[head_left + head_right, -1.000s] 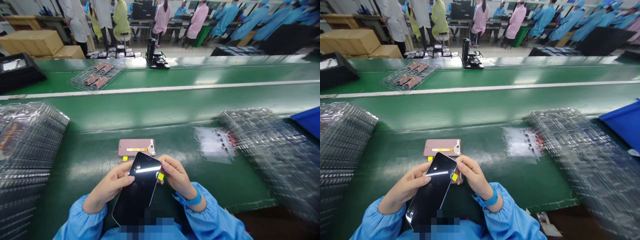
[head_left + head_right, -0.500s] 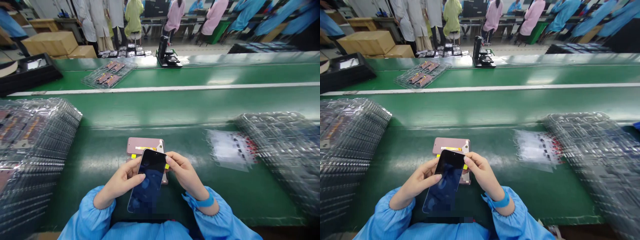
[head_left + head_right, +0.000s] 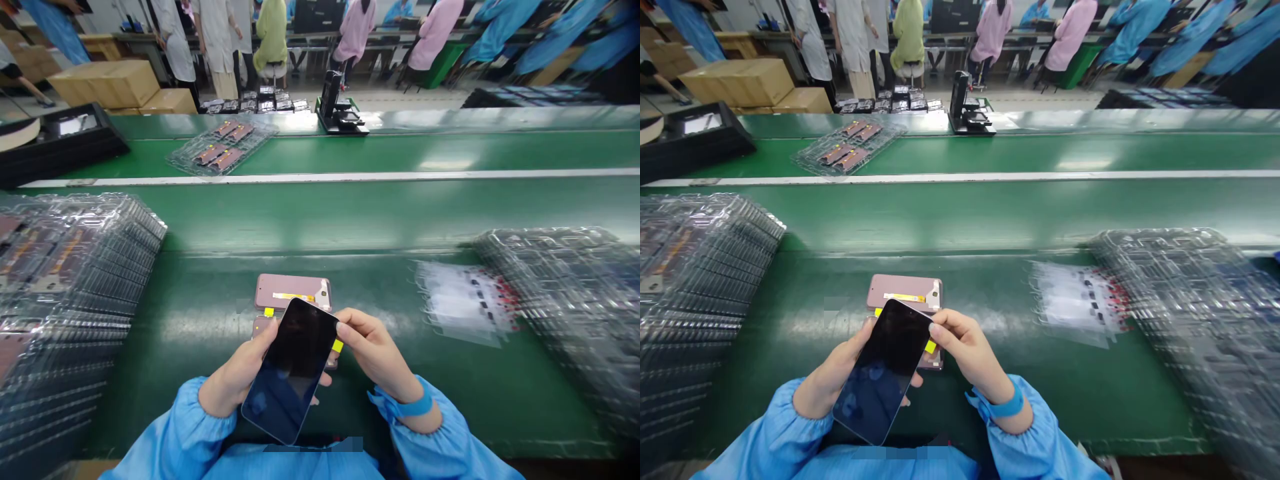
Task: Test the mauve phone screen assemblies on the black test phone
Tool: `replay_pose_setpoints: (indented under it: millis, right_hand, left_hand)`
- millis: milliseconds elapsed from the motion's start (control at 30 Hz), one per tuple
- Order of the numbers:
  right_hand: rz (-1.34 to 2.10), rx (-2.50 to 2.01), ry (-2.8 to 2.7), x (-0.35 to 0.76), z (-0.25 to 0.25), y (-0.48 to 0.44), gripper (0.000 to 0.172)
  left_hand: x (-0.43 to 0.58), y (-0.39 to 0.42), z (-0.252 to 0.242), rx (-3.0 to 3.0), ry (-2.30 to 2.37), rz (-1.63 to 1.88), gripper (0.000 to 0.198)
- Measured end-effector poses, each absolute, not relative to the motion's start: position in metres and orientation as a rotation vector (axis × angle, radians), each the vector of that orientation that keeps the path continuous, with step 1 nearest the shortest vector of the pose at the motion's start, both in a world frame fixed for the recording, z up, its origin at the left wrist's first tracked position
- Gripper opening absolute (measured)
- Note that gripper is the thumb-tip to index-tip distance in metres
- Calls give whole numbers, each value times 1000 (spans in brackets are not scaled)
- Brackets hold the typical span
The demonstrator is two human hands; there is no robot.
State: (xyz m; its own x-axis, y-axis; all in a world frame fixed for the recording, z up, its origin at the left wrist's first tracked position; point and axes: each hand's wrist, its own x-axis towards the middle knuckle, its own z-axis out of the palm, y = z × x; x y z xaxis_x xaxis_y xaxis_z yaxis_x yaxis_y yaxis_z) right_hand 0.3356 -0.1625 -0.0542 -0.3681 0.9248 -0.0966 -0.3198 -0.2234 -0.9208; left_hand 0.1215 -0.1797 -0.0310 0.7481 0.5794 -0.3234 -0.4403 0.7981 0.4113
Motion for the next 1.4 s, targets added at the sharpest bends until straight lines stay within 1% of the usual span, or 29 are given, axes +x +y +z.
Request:
replay_pose_setpoints:
  millis: [267, 433, 667, 867, 1000, 1200, 1400]
  right_hand:
    - [1757, -848, -1116, 339, -57, -162, 29]
    - [1774, -863, -1127, 338, -54, -163, 38]
    - [1736, -935, -1098, 336, -56, -165, 43]
    - [1689, -960, -1084, 333, -57, -165, 42]
    - [1662, -954, -1088, 332, -57, -166, 40]
    - [1653, -923, -1102, 332, -57, -168, 45]
    - [1658, -937, -1149, 332, -53, -166, 40]
  left_hand:
    - [121, -182, -30, 292, 490, 581, 69]
    - [120, -184, -41, 276, 434, 543, 73]
    - [121, -189, -47, 306, 593, 524, 76]
    - [124, -191, -47, 329, 626, 552, 73]
    - [123, -185, -42, 268, 560, 505, 79]
    - [123, -183, -39, 197, 498, 488, 80]
    - [123, -184, -39, 201, 496, 515, 79]
